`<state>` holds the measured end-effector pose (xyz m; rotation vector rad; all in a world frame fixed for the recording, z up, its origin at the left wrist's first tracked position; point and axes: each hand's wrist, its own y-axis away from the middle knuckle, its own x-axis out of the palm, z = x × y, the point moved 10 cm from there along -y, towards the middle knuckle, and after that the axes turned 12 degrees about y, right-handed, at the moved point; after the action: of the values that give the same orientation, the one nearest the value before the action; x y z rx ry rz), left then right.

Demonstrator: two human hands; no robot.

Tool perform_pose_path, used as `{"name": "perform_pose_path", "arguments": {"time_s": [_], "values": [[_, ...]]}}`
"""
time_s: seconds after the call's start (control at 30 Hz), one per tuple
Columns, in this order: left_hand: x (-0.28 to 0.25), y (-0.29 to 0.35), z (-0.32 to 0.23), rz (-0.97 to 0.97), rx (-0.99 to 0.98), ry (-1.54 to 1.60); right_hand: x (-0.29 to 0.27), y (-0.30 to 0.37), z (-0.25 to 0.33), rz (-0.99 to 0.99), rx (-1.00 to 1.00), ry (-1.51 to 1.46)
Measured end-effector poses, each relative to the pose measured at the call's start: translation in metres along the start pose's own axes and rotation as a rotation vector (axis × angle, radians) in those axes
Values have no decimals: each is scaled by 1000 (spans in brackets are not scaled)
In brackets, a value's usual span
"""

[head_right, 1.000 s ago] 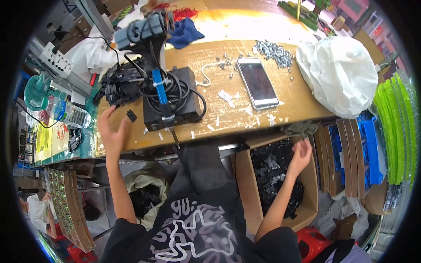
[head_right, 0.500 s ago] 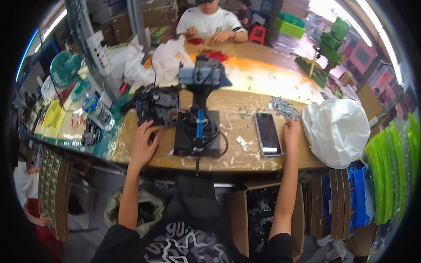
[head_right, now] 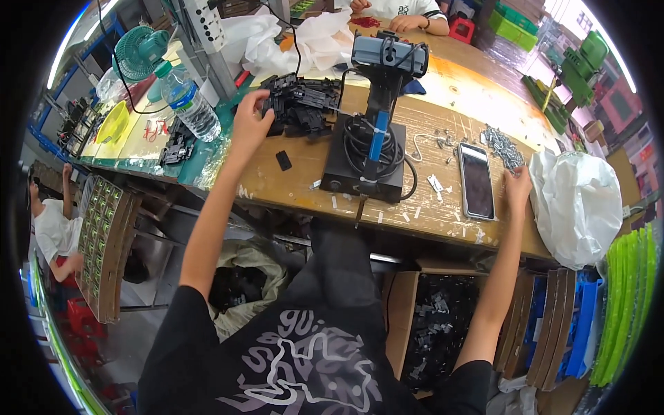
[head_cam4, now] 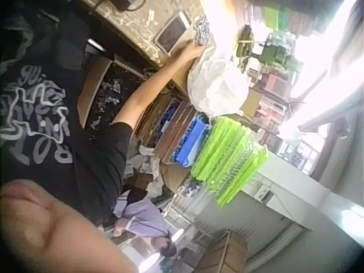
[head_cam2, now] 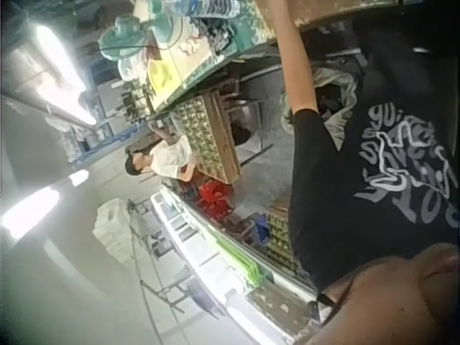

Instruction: The person assembles plastic casings by attaching small metal components by hand and pressing them against a mounted hot iron tip.

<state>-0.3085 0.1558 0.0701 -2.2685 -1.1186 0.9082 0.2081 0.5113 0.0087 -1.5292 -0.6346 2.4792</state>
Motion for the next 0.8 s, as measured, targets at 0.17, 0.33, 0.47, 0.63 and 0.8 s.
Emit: {"name": "perform_pose_path", "arguments": {"time_s": [0.17, 0.33, 0.47, 0.63, 0.8], "values": [[35, -30, -4, 216, 336, -374, 5, 0, 14, 7, -67, 185], [38, -43, 6, 395, 143, -397, 3, 5, 23, 12, -93, 195], [16, -59, -7, 262, 225, -233, 10, -7, -6, 130, -45, 133], [-47, -58, 3, -188, 71, 82, 12, 0, 3, 275, 65, -33], [-71, -47, 33, -398, -7, 447, 7, 0, -4, 170, -83, 135]]}}
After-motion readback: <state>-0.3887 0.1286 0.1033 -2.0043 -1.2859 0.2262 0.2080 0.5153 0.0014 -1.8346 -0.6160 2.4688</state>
